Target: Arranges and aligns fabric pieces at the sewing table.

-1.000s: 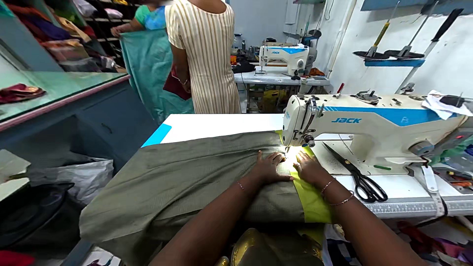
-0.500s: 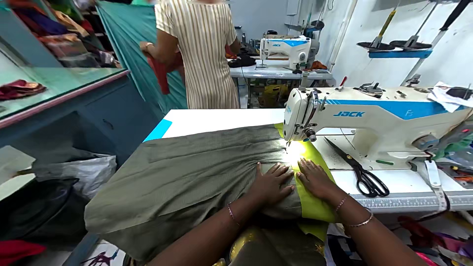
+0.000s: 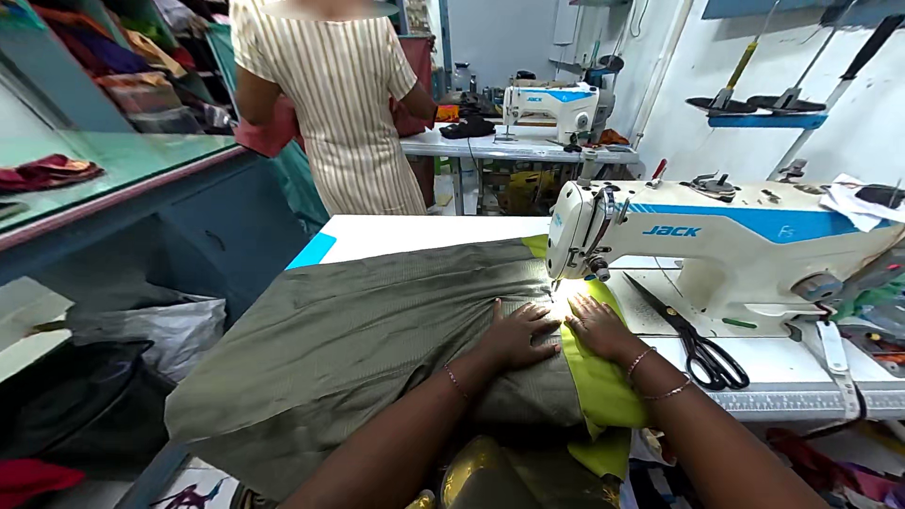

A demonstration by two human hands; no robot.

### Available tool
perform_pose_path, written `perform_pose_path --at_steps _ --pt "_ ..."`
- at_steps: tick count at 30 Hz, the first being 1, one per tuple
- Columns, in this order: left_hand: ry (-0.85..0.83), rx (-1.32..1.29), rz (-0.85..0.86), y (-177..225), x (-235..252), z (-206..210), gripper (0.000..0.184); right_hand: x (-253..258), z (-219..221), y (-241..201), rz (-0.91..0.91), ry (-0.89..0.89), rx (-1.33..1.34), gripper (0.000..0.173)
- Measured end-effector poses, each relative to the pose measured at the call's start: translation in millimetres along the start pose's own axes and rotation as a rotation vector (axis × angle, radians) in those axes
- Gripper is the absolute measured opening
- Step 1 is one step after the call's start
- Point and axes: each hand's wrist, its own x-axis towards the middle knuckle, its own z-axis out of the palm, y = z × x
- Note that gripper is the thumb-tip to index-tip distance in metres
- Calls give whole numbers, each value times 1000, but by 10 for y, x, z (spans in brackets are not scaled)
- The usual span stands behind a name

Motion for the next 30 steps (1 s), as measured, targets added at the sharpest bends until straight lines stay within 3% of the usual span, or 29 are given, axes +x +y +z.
perform_pose_path --at_steps 8,13,17,30 --pt "-20 7 16 -90 201 -100 65 272 -29 123 -24 21 -18 56" --pt "35 17 36 365 -145 60 40 -150 -25 -160 3 203 -59 45" --pt "-2 -17 -32 450 -439 241 52 -467 33 -288 94 -47 37 55" --pt "1 -25 -8 206 -153 92 56 -216 48 -97 36 1 -21 56"
